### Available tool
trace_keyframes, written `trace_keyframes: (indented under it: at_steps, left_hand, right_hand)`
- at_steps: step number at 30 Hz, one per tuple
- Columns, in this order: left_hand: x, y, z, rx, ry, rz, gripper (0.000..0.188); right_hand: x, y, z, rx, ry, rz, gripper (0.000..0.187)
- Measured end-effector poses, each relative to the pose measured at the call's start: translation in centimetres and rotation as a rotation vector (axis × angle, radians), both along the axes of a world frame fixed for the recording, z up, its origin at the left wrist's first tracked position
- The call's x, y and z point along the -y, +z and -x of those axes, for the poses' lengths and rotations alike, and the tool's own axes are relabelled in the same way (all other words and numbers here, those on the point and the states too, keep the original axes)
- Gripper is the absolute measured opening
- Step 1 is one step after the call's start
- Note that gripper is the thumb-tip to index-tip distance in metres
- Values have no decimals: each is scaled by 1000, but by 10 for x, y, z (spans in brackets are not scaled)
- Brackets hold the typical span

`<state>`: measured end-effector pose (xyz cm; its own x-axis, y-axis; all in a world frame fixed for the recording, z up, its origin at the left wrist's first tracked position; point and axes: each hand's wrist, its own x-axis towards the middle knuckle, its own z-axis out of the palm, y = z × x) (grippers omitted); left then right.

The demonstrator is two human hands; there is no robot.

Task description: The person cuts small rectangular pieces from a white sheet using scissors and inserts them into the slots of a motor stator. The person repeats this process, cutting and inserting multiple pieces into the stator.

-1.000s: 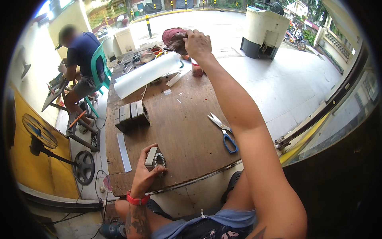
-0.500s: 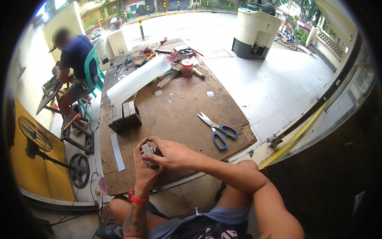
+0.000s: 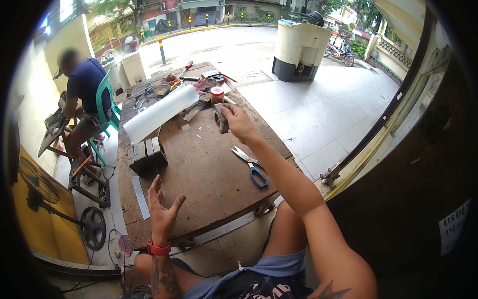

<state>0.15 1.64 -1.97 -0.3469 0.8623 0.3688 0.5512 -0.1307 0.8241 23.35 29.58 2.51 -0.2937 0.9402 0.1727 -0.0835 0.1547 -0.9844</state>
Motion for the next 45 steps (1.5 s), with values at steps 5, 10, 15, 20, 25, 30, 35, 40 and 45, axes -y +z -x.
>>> trace_keyframes:
  at_steps: [5,10,15,20,25,30,35,40,45]
  left_hand:
    - [-4,-3,2,71,-69,35,67]
    - [0,-5,1,64,-50,103,70]
    - [0,-4,2,105,-43,100,73]
    - [2,-2,2,131,-41,111,70]
    - [1,-8,6,86,-62,73,62]
    - [1,-10,6,106,-66,46,63]
    - [-1,-8,-6,113,1,-31,86]
    - [-3,-12,-13,297,-144,-101,102]
    - [-1,-10,-1,338,-298,-129,110]
  right_hand:
    - [-115,-29,-25,341,-292,-92,35]
    - [-141,-80,-30,319,-242,21,36]
    - [-100,-48,-14,539,-440,-268,48]
    - [-12,-15,78,424,55,-299,68]
    - [48,-38,168,452,311,-74,72]
    - [54,-43,166,82,382,252,56]
    - [99,-48,93,-323,354,496,50]
    - [167,-63,51,-636,595,580,52]
    - [176,-52,39,-620,795,519,60]
